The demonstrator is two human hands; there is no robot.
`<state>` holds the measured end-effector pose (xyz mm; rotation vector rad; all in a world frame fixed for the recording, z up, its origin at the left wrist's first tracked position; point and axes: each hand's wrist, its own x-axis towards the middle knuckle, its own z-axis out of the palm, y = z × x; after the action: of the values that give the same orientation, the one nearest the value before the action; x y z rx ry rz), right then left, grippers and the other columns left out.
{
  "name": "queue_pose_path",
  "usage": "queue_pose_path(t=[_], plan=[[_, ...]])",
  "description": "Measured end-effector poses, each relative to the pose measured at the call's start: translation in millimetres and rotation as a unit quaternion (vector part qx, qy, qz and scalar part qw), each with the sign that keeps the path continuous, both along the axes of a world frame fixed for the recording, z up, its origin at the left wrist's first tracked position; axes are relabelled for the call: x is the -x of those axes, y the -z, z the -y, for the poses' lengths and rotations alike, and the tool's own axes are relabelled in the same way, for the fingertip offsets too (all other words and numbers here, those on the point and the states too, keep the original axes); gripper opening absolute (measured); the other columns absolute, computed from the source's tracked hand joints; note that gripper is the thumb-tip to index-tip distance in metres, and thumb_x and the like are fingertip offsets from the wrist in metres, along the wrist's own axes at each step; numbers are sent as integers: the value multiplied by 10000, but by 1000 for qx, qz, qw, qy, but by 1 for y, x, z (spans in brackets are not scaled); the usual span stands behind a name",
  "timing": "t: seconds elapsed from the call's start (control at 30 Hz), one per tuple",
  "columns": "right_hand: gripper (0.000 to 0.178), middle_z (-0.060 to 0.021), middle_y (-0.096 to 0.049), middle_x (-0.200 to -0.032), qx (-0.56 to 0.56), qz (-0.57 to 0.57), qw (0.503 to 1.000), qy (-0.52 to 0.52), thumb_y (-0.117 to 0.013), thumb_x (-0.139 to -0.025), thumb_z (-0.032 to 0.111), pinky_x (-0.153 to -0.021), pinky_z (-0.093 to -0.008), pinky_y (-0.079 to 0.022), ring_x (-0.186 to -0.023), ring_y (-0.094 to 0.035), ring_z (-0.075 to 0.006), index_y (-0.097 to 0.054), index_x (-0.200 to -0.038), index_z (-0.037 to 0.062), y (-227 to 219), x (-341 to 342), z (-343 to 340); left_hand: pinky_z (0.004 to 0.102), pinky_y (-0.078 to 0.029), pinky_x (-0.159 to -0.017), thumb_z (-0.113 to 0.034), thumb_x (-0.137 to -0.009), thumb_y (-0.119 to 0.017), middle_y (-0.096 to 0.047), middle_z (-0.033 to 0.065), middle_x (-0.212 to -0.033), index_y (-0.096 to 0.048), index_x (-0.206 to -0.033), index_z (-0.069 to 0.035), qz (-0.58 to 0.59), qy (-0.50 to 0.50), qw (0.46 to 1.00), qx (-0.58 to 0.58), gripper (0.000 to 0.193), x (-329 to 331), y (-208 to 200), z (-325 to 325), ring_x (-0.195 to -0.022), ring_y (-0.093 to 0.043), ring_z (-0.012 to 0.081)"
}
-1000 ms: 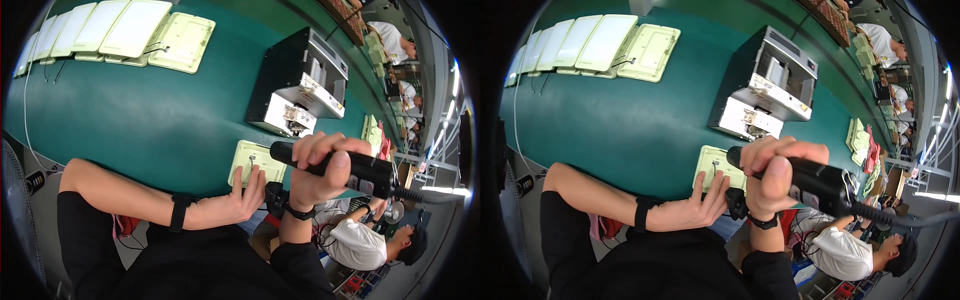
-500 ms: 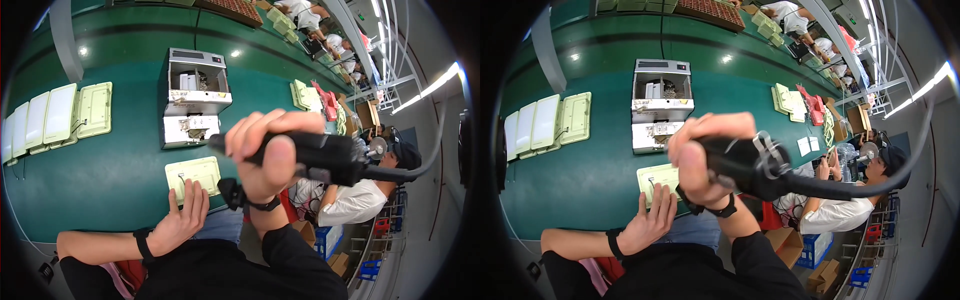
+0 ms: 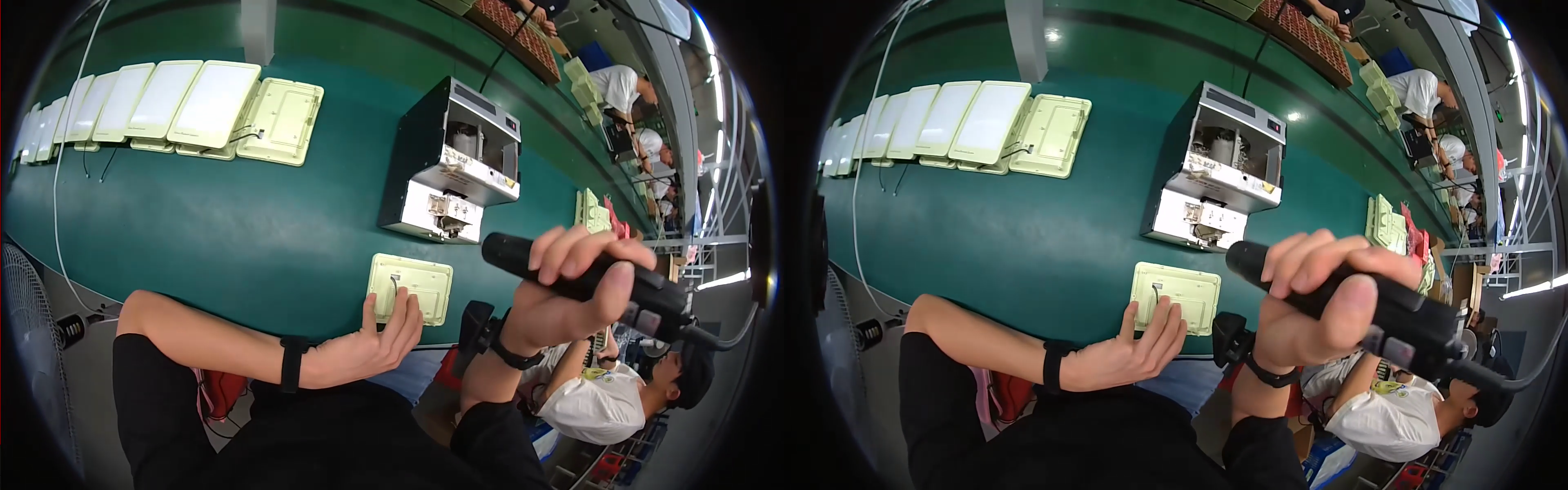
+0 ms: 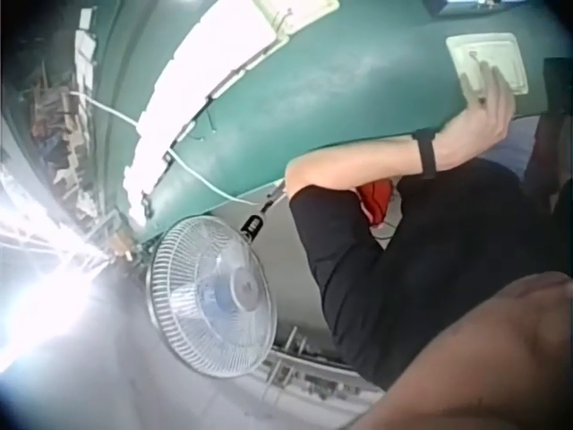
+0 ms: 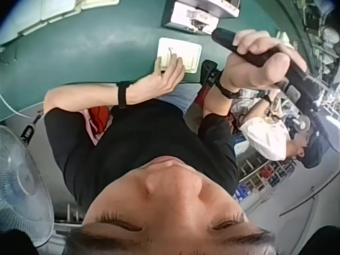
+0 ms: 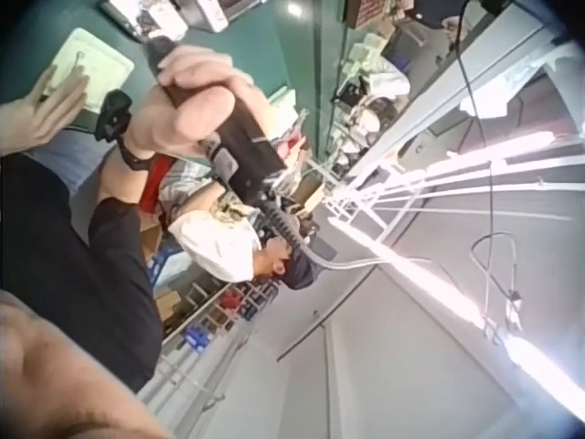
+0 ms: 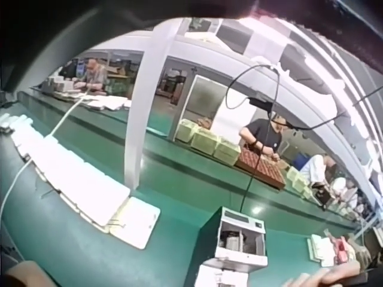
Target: Assembling small electronic components on a production line using an electric screwdriver.
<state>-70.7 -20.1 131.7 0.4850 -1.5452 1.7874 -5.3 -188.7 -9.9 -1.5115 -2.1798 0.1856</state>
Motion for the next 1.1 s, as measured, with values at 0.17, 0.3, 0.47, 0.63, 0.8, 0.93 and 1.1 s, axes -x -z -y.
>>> queue_pose_path(t=[0.17, 0.3, 0.47, 0.63, 0.8, 0.93, 1.1], plan=[[189, -56, -478, -676, -20, 36, 998, 53, -563, -995, 230, -462, -337, -399, -490, -432, -148, -501, -1090, 78, 3, 25, 12, 455, -618, -784, -324, -931, -510, -661, 229, -1284, -653, -1247, -8, 5, 2, 1000, 0, 469, 3, -2, 1, -1224, -640, 382], [203, -60, -472, -675, -39, 83, 994, 62, -549, -1001, 245, -460, -336, -397, -480, -425, -147, -495, -1102, 78, 8, 18, 6, 461, -612, -786, -327, -931, -508, -660, 224, -1289, -654, -1250, -10, 12, 10, 1000, 1, 473, 0, 1, -2, -1226, -638, 380], [211, -62, -467, -653, -21, 82, 996, 22, -551, -1000, 241, -455, -331, -410, -465, -430, -149, -488, -1105, 69, 18, -21, -12, 487, -612, -781, -340, -923, -521, -650, 225, -1285, -633, -1286, -3, -2, 4, 1000, -1, 508, 0, 5, -3, -1219, -634, 380], [216, -64, -458, -627, -55, 120, 989, 65, -563, -994, 236, -436, -328, -416, -442, -419, -148, -485, -1103, 67, 37, -52, -32, 496, -607, -797, -342, -928, -507, -650, 219, -1292, -631, -1291, -9, -19, 2, 1000, 14, 508, 0, 4, -3, -1221, -632, 377], [213, -68, -466, -628, -54, 126, 986, 90, -575, -989, 227, -424, -330, -412, -431, -411, -150, -484, -1103, 73, 47, -58, -41, 506, -580, -843, -342, -927, -507, -652, 205, -1319, -631, -1296, -17, -17, -5, 1000, 17, 507, -1, 3, -5, -1260, -619, 365], [276, -66, -483, -639, -34, 146, 986, 78, -627, -990, 243, -467, -329, -443, -481, -464, -165, -439, -1110, 80, 49, -63, -45, 496, -609, -811, -345, -932, -505, -653, 202, -1295, -634, -1295, -19, -7, 6, 1000, 29, 504, -1, 2, -6, -1228, -630, 366], [225, -65, -473, -638, -38, 133, 987, 85, -580, -995, 245, -438, -328, -420, -444, -432, -159, -480, -1117, 84, 55, -61, -50, 492, -613, -821, -344, -933, -505, -655, 195, -1294, -634, -1295, -21, 2, 2, 999, 33, 502, 2, -1, -8, -1237, -628, 364]])
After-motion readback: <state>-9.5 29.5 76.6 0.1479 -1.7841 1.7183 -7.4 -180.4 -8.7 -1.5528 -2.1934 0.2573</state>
